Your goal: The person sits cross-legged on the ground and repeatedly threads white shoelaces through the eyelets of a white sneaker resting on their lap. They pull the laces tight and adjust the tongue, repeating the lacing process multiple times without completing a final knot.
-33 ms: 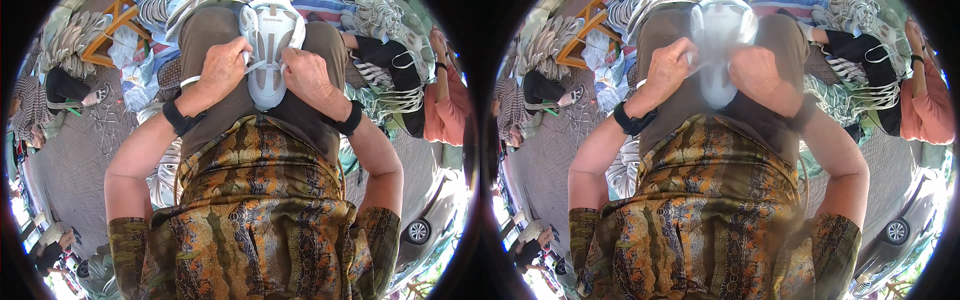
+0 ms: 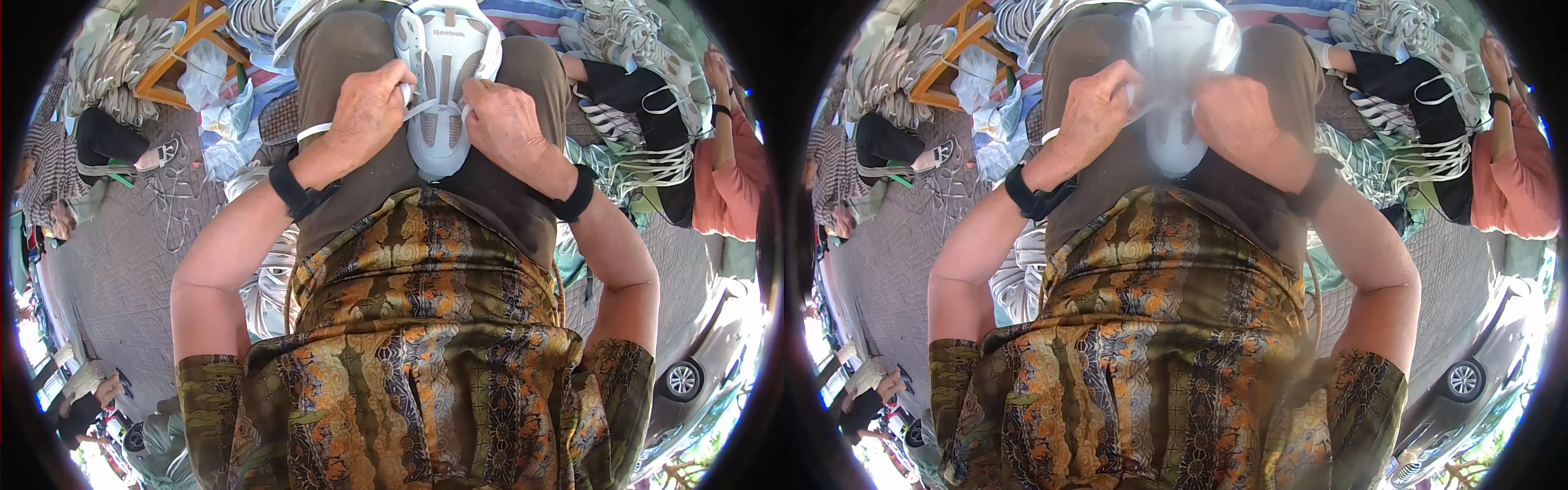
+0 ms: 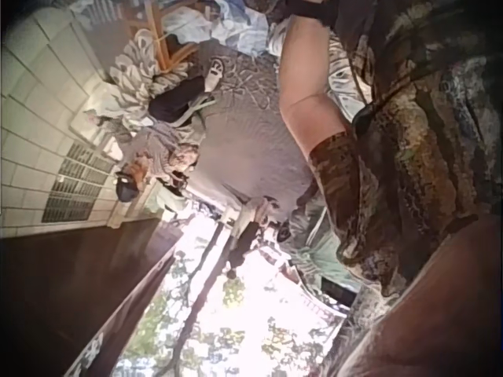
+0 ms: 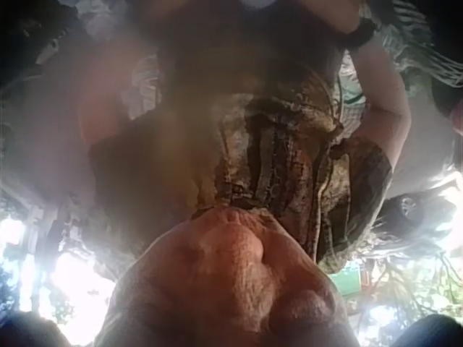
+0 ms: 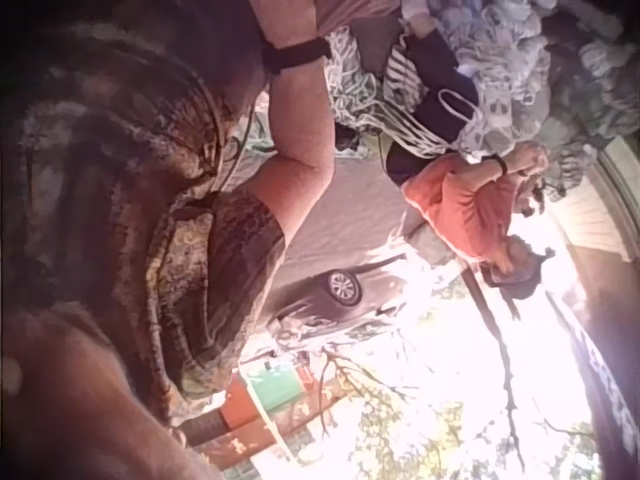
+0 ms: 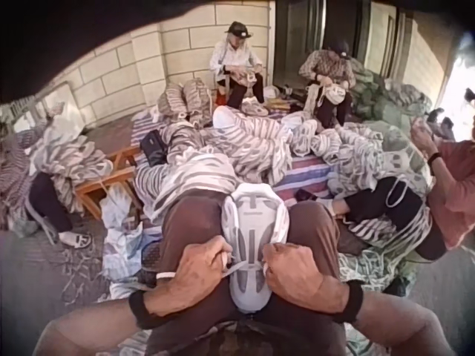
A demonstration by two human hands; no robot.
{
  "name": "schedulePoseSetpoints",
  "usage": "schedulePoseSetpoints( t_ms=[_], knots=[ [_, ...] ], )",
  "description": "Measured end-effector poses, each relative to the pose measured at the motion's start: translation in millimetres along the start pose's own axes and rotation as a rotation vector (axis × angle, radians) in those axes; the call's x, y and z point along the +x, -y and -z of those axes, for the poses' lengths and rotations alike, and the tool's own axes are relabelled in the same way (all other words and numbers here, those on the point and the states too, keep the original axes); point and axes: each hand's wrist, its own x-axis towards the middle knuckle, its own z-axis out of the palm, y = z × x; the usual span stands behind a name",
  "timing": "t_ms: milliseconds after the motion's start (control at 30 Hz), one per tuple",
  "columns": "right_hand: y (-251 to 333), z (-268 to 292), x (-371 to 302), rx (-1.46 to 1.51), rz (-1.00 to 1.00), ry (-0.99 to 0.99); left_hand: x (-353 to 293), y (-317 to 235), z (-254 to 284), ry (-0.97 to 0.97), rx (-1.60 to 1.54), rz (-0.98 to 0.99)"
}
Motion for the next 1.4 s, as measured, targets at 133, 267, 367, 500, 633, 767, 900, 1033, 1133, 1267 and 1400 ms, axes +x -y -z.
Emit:
schedulePoseSetpoints(
  t_ms=[133,267,367,500,633,767,900,1033,1133,1267,1400],
  knots=[
    [-6,7,-6,0.198,-0.014,-0.009,-2,5,-7,0.018,0.096,-0.173],
    [-11,6,-8,0.282,-0.091,0.037,-4,7,-7,0.054,0.123,-0.143],
    [-10,5,-8,0.287,-0.072,0.018,-3,2,-2,0.025,0.098,-0.123],
    [-15,2,-7,0.278,-0.057,0.013,-1,3,-4,0.04,0.132,-0.136],
    [-10,6,-8,0.327,-0.072,0.032,-4,7,-3,0.101,0.176,-0.184],
    [-11,6,-7,0.328,-0.072,0.028,-5,6,-3,0.129,0.194,-0.217],
    [-13,5,-7,0.32,-0.065,0.029,-5,6,-3,0.139,0.204,-0.22],
    [-12,3,-6,0.291,-0.09,0.047,-3,3,-7,0.133,0.266,-0.228],
    [-13,1,-3,0.265,-0.079,0.04,1,5,-11,0.185,0.323,-0.204],
    [-12,-2,5,0.15,-0.048,0.054,9,5,-16,0.256,0.36,-0.205],
    [-10,1,0,0.128,0.006,0.029,16,8,-14,0.315,0.333,-0.197]
  ],
)
